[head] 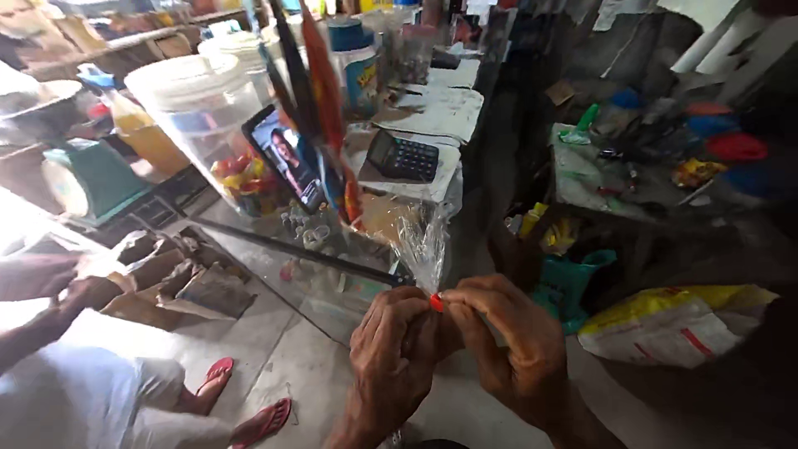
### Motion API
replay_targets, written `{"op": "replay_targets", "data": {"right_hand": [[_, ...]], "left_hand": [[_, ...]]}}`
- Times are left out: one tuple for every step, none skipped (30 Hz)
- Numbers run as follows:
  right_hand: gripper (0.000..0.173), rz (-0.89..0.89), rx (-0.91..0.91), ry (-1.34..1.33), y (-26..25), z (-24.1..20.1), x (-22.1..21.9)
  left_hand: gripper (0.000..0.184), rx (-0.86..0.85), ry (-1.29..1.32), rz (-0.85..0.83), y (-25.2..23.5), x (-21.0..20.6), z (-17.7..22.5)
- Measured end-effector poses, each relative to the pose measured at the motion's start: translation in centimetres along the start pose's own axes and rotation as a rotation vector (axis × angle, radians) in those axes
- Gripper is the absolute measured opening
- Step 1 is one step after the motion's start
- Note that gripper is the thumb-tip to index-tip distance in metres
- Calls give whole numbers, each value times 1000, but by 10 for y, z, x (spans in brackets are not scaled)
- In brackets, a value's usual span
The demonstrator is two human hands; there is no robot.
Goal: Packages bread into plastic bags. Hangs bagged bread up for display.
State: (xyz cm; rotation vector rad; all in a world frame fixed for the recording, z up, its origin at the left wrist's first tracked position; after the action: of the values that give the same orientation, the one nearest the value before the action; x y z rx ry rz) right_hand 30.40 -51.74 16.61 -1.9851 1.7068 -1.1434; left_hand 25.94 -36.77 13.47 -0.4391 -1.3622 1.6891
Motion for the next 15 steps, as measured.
{"op": "replay_targets", "data": {"right_hand": [[27,-12,-15,14,-1,0,2],[29,-8,-30,35,-3,0,3],[28,11,-41,54,-4,2,3],[23,34,-48,68,-6,4,4],[20,50,-54,73,-7,7,6],[18,55,-60,75,-7,9,9],[18,54,-64,78,-8,13,13],[17,50,-64,74,-8,17,19],[17,42,-61,56,-8,23,25],[16,35,-56,27,-8,30,32],[16,24,-52,-3,-8,38,41],[17,9,-50,-25,-8,48,51],[17,-1,-53,-38,-7,59,62],[17,-12,-59,-47,-5,71,74],[17,-26,-67,-49,-2,84,87]], "left_hand": [[17,-10,-9,-23,-4,-3,-2],[20,-24,-15,-36,-6,-6,-5],[19,-38,-24,-43,-8,-10,-6],[17,-49,-37,-49,-10,-14,-8],[16,-51,-51,-53,-10,-19,-8],[15,-49,-71,-60,-10,-25,-7],[15,-50,-90,-63,-10,-31,-6],[14,-52,-110,-73,-10,-37,-4],[14,-54,-126,-86,-11,-44,-1],[14,-50,-136,-103,-11,-52,2],[14,-41,-138,-122,-11,-61,4],[14,-31,-126,-132,-11,-72,6],[15,-11,-105,-145,-9,-85,7],[15,15,-82,-159,-7,-100,8],[14,36,-60,-170,-5,-116,9]]}}
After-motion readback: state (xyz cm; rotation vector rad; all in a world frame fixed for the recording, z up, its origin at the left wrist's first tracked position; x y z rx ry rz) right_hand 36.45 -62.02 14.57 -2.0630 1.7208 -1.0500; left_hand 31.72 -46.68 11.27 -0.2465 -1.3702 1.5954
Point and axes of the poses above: each hand's wrist, its own y-axis away from the middle knuckle, its own x-axis out of the back of the hand, z = x × y, the point moved 4 cm from there along -y, towards the middle knuckle, and after that the axes turned 14 degrees about -x, right-handed, at the moved point
